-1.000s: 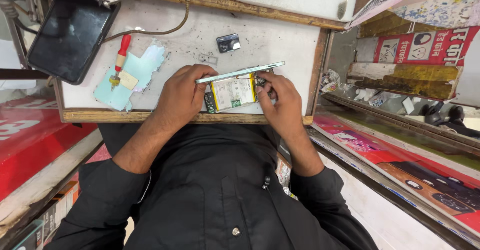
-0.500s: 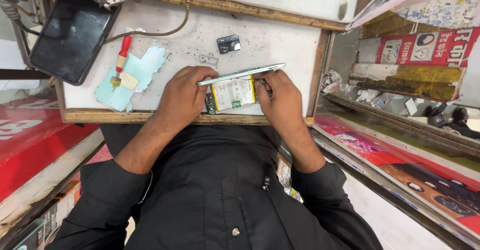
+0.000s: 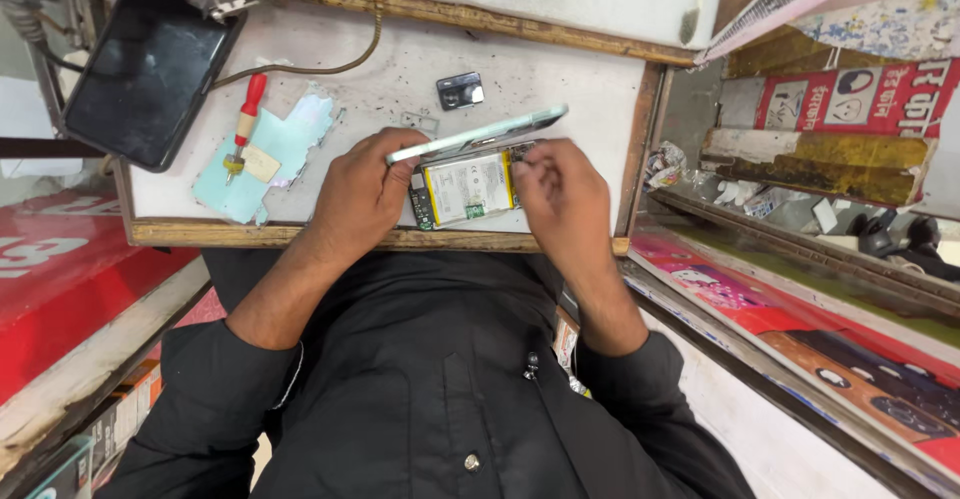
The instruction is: The person disassembles a smartphone, removes the metal frame, and manipulates internal components including the battery and motherboard. They use a small metal tool to pry and adjust parts, then reposition the frame and other components on the workbench.
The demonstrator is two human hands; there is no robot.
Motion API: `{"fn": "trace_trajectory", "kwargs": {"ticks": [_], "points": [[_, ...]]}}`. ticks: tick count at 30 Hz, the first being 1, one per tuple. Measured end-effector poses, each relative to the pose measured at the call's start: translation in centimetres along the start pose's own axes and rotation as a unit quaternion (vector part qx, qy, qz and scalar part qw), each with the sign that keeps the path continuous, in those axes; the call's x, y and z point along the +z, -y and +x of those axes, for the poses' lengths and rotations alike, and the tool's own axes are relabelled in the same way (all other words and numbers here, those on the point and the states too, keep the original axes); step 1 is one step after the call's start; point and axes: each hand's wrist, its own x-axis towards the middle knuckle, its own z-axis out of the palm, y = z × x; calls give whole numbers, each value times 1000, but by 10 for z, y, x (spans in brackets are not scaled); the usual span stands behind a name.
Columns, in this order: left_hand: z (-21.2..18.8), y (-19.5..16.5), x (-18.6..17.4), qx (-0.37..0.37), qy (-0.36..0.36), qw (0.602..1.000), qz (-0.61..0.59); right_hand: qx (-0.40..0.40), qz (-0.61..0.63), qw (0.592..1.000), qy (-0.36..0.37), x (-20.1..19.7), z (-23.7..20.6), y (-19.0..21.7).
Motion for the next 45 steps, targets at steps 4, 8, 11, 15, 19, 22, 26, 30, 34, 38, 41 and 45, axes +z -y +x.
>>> {"fn": "trace_trajectory", "kwargs": {"ticks": [4, 8, 11, 15, 19, 22, 26, 30, 34, 38, 41, 45], "points": [[-7, -8, 2, -79, -5, 982, -169, 101, 287, 952, 26, 6, -7, -6], [-18, -24, 11, -95, 9, 973, -211, 159, 418, 892, 66, 12, -5, -12], [-23, -35, 15, -55, -5, 981, -188, 167, 458, 871, 69, 11, -3, -13], [-26, -47, 9, -53, -6, 996, -77, 151, 481, 860, 76, 11, 5, -13], [-28, -54, 5, -16, -1, 1000, -10, 163, 481, 859, 67, 18, 11, -15], [-29, -57, 5, -13, 13, 1000, 24, 164, 494, 852, 58, 23, 11, -18], [-26, -55, 5, 66, -13, 998, 14, 163, 502, 848, 50, 24, 9, -22], [-23, -48, 2, 73, -27, 997, -6, 181, 483, 856, 34, 24, 6, -24], [-16, -37, -3, 84, -10, 989, 120, 161, 482, 861, 31, 26, 11, -23], [11, -26, -11, 42, -36, 995, 79, 158, 396, 902, 71, 15, 21, -29], [38, -20, -18, 66, -22, 993, 93, 88, 237, 967, 30, 4, 20, -37], [65, -21, -13, 84, 7, 982, 167, 29, 148, 987, -60, 5, 8, -49]]}}
